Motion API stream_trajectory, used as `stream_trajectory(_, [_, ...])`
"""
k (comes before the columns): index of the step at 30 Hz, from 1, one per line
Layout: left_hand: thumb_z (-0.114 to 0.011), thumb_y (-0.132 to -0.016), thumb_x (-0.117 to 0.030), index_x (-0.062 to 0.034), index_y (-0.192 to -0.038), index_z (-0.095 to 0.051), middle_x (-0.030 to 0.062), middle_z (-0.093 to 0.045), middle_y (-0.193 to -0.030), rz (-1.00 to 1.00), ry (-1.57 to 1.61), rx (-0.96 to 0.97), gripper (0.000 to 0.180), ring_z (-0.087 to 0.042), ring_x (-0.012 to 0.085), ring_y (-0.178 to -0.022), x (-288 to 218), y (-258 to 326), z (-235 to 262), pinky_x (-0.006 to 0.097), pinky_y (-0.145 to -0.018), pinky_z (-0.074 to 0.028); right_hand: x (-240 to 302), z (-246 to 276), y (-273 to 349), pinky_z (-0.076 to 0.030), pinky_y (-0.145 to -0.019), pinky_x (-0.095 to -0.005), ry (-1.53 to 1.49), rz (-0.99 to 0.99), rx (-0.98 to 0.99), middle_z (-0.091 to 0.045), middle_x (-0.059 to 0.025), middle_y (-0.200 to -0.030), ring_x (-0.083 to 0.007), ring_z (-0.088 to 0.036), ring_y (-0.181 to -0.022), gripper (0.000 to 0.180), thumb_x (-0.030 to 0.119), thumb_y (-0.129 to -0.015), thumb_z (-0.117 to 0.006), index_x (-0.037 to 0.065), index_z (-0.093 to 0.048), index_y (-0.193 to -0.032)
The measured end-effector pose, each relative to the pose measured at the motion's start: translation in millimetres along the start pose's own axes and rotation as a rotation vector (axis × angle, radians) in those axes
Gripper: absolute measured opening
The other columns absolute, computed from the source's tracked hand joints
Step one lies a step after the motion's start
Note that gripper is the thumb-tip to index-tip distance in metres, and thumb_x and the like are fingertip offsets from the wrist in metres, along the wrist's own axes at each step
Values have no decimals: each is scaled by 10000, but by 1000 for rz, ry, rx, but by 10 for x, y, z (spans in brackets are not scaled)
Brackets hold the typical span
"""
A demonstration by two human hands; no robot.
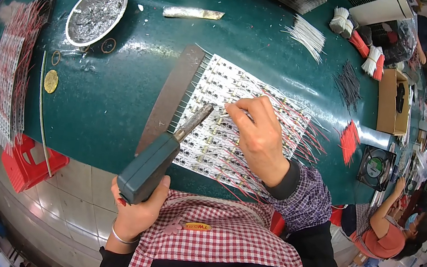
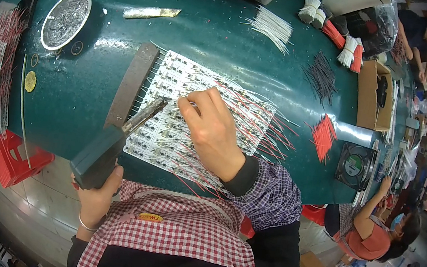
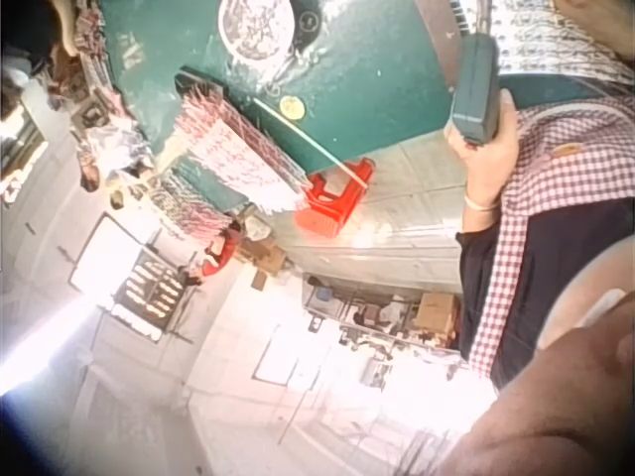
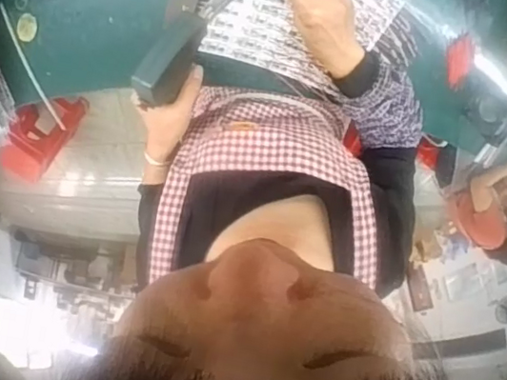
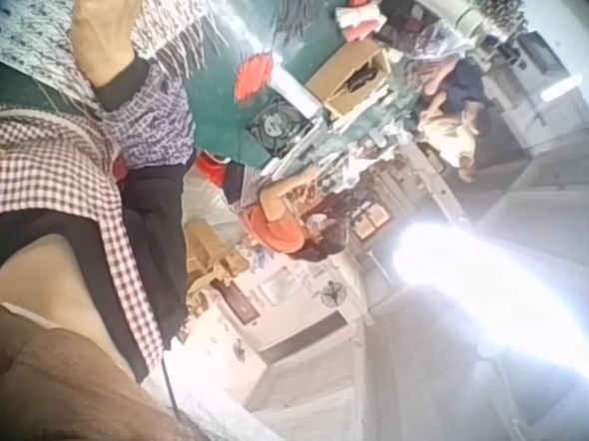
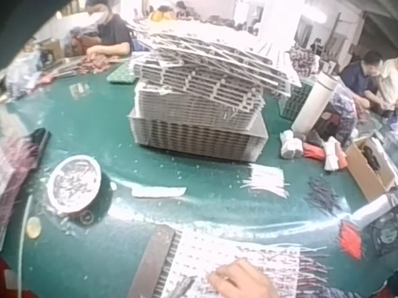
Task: The person arranges wires onto an electronic board by hand and solders the wire connections to the board using a soldering iron.
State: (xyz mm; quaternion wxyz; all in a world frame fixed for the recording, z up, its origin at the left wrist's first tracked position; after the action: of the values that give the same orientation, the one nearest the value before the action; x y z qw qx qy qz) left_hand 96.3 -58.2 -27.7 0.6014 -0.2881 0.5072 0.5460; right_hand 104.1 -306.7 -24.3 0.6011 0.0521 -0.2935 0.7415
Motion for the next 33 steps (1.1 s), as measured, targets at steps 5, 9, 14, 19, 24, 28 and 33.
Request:
stream_trajectory(5, [-765,-757,-17,35,-903,-686,88,-700,-810,142,110,-65,174,-658,143,-664,46,65,21,287,-599,-506,-3,12,1,-496,-696,-358,10,5,-6,-580,-117,-949,-272,-560,-871,366,-77,-677,-604,-11,-615,-1037])
stream_trajectory(9, [-657,-846,58,44,-1084,-638,29,-599,-750,38,137,2,239,-504,67,-567,68,74,21,218,-515,-384,7,5,2,-494,-692,-355,17,4,-2,-580,-117,-947,-270,-560,-868,346,-64,-686,-603,-10,-618,-1027])
stream_trajectory(14, [-658,-841,63,48,-1134,-638,27,-597,-752,1,99,20,294,-498,65,-564,70,68,26,215,-516,-379,34,105,11,-487,-678,-344,82,6,-18,-582,-111,-931,-266,-561,-853,338,-48,-680,-608,-8,-645,-1014])
stream_trajectory(19, [-664,-833,70,55,-1136,-643,30,-606,-761,-12,84,-42,304,-494,60,-560,79,96,65,212,-512,-372,220,400,-5,-485,-679,-353,109,32,-131,-590,-103,-910,-262,-562,-833,340,-33,-659,-619,-5,-672,-994])
stream_trajectory(24, [-667,-832,69,56,-1134,-649,31,-617,-767,-30,91,-38,303,-497,57,-562,67,99,62,211,-511,-374,216,243,-33,-487,-667,-347,4,85,-66,-594,-92,-903,-260,-564,-828,372,-2,-653,-634,-9,-647,-1025])
stream_trajectory(28, [-674,-825,68,53,-1133,-654,25,-622,-757,-36,85,-9,309,-503,54,-563,58,122,61,207,-515,-381,138,41,30,-492,-659,-342,1,71,-38,-596,-90,-894,-248,-567,-822,351,-33,-669,-616,-6,-639,-1018])
stream_trajectory(33, [-680,-821,63,48,-1122,-663,16,-620,-739,-34,84,-1,302,-510,50,-565,94,147,71,202,-512,-385,101,-19,58,-492,-647,-340,4,64,-41,-595,-86,-880,-242,-570,-813,326,-46,-671,-622,3,-645,-992])
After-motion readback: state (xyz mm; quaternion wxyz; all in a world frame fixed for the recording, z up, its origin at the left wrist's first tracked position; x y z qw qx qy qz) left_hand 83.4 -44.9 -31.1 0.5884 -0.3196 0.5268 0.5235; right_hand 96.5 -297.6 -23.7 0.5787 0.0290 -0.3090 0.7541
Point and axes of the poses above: each hand's wrist, its own y-axis away from the middle knuckle, its own z-axis out of the back of the hand, x = y × z, the point moved 4 cm from there along -y, towards the middle knuckle
